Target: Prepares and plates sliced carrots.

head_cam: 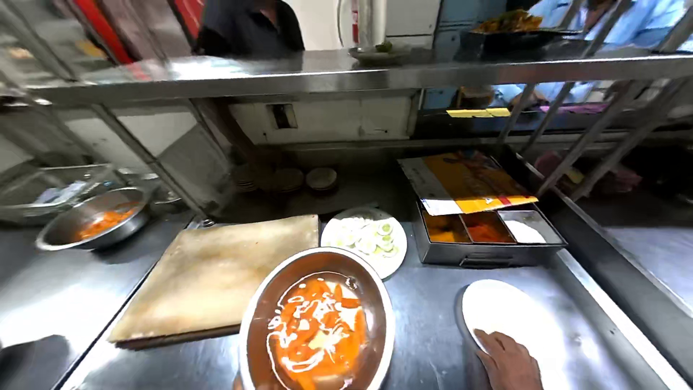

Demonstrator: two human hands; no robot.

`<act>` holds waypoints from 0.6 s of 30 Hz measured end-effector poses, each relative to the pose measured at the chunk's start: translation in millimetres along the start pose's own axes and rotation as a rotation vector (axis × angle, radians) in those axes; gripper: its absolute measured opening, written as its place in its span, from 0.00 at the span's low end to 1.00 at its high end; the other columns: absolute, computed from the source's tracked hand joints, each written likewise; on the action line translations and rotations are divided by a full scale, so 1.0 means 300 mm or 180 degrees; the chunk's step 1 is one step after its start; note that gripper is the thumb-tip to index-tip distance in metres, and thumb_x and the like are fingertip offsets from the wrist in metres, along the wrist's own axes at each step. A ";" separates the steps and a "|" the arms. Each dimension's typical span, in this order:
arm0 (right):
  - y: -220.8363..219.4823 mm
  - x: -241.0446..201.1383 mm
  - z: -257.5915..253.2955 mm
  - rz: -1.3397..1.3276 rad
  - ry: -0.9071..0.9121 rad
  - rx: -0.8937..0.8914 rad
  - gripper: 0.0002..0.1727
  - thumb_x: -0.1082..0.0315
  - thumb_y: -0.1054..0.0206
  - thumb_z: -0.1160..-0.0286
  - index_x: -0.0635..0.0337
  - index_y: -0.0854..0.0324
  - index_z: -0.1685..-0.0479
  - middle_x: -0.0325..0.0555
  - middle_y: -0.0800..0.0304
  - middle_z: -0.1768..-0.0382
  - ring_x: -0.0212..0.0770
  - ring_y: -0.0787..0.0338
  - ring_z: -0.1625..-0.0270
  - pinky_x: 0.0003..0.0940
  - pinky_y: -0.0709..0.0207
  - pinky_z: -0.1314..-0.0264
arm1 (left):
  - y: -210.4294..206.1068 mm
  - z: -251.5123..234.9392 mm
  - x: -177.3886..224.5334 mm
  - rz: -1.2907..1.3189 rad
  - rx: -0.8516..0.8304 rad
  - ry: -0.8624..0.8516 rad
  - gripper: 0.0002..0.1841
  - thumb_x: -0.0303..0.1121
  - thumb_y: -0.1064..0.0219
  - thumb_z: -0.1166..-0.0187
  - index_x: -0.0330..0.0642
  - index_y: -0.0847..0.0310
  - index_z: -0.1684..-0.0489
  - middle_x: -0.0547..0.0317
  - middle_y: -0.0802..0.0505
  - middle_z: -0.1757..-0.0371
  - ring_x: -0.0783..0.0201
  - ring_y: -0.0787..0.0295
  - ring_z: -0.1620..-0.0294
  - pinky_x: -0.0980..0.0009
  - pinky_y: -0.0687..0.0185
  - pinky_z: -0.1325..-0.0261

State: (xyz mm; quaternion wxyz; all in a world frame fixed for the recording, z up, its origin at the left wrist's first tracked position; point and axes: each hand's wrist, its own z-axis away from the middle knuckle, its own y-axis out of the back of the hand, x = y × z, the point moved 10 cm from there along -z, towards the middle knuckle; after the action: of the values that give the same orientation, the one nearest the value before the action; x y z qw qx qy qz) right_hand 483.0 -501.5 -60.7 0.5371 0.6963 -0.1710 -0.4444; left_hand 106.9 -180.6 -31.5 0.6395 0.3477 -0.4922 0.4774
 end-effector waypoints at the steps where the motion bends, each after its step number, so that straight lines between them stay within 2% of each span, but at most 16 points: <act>1: 0.016 0.029 0.000 -0.0056 0.0080 0.0035 0.19 0.65 0.32 0.21 0.58 0.12 0.33 0.72 0.14 0.39 0.78 0.19 0.34 0.76 0.30 0.36 | -0.039 0.043 -0.007 -0.0026 -0.0007 0.0013 0.34 0.17 0.43 0.33 0.25 0.47 0.21 0.49 0.17 0.44 0.69 0.12 0.49 0.66 0.11 0.46; 6: 0.078 0.177 -0.007 -0.0023 0.0417 0.0213 0.19 0.63 0.34 0.20 0.58 0.11 0.34 0.71 0.13 0.41 0.78 0.17 0.37 0.77 0.29 0.40 | -0.192 0.216 -0.081 -0.0159 0.0027 0.0090 0.35 0.14 0.43 0.37 0.23 0.45 0.22 0.49 0.14 0.49 0.72 0.11 0.55 0.70 0.12 0.50; 12: 0.087 0.186 -0.013 0.0024 0.0635 0.0201 0.18 0.66 0.33 0.23 0.56 0.10 0.36 0.70 0.13 0.43 0.76 0.15 0.40 0.74 0.27 0.44 | -0.337 0.337 -0.171 -0.0059 0.0073 0.0261 0.36 0.13 0.43 0.38 0.27 0.42 0.20 0.47 0.10 0.46 0.65 0.07 0.53 0.65 0.08 0.51; 14: 0.084 0.184 -0.016 0.0015 0.0611 0.0122 0.18 0.65 0.33 0.23 0.56 0.10 0.36 0.70 0.13 0.43 0.76 0.16 0.39 0.75 0.28 0.43 | -0.389 0.345 -0.195 0.0055 0.0001 0.0237 0.37 0.14 0.42 0.37 0.27 0.43 0.19 0.45 0.09 0.44 0.62 0.06 0.51 0.63 0.07 0.48; 18: 0.077 0.177 -0.026 0.0001 0.0651 0.0152 0.19 0.65 0.33 0.22 0.61 0.11 0.37 0.73 0.13 0.43 0.78 0.16 0.39 0.75 0.29 0.39 | -0.494 0.337 -0.225 0.0174 -0.0410 0.0481 0.40 0.20 0.37 0.25 0.33 0.54 0.10 0.42 0.14 0.32 0.58 0.09 0.39 0.60 0.10 0.36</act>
State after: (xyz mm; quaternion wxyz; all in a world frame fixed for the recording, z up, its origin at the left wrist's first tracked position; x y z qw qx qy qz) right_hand 523.8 -543.3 -62.8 0.5350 0.7506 -0.1260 -0.3667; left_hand 214.0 -336.1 -64.9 0.6825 0.2554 -0.4815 0.4869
